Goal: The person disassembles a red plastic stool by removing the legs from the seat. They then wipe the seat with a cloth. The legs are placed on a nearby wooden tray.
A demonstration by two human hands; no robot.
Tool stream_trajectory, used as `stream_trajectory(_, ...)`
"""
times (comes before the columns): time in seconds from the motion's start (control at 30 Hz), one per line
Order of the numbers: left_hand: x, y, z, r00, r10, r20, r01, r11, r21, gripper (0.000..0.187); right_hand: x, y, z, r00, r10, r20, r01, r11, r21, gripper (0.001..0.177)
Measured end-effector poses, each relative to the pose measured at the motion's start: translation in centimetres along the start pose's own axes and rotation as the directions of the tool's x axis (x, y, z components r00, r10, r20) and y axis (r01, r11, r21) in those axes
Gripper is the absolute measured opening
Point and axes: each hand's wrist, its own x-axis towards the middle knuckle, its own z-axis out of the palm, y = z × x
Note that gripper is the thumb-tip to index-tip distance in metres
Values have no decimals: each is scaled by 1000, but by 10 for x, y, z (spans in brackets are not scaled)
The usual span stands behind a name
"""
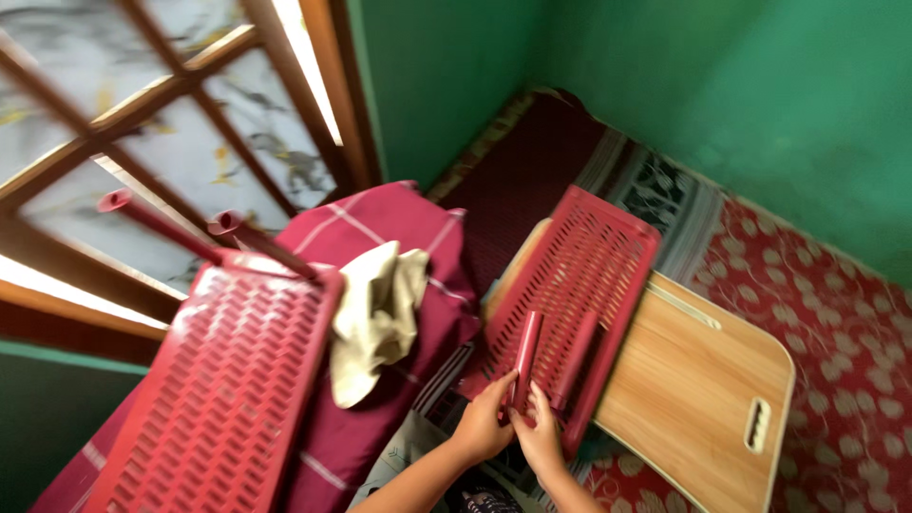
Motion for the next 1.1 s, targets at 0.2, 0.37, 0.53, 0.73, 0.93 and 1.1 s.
stream_trajectory(0.2,49,-22,42,990,-63,123,48,992,117,80,30,10,-26,968,203,-147,-243,902,-357,72)
stream_trajectory(0.37,76,-38,64,995,-2,100,-14,987,159,70,41,-7,-35,985,-141,-100,48,781,-622,59)
stream_trajectory(0.53,91,-44,83,985,-84,152,51,977,208,60,53,-20,-44,995,-30,-91,-55,597,-800,52)
stream_trajectory(0.73,96,-41,90,991,-3,136,-17,990,143,59,60,-26,-55,996,-40,-79,-43,564,-825,50)
stream_trajectory(0.93,94,-39,85,952,-153,266,100,974,202,65,56,-18,-62,1000,-23,-20,-3,576,-817,51)
stream_trajectory(1.1,87,-31,58,961,-105,256,76,990,119,68,61,-24,-57,954,-281,103,270,661,-700,49)
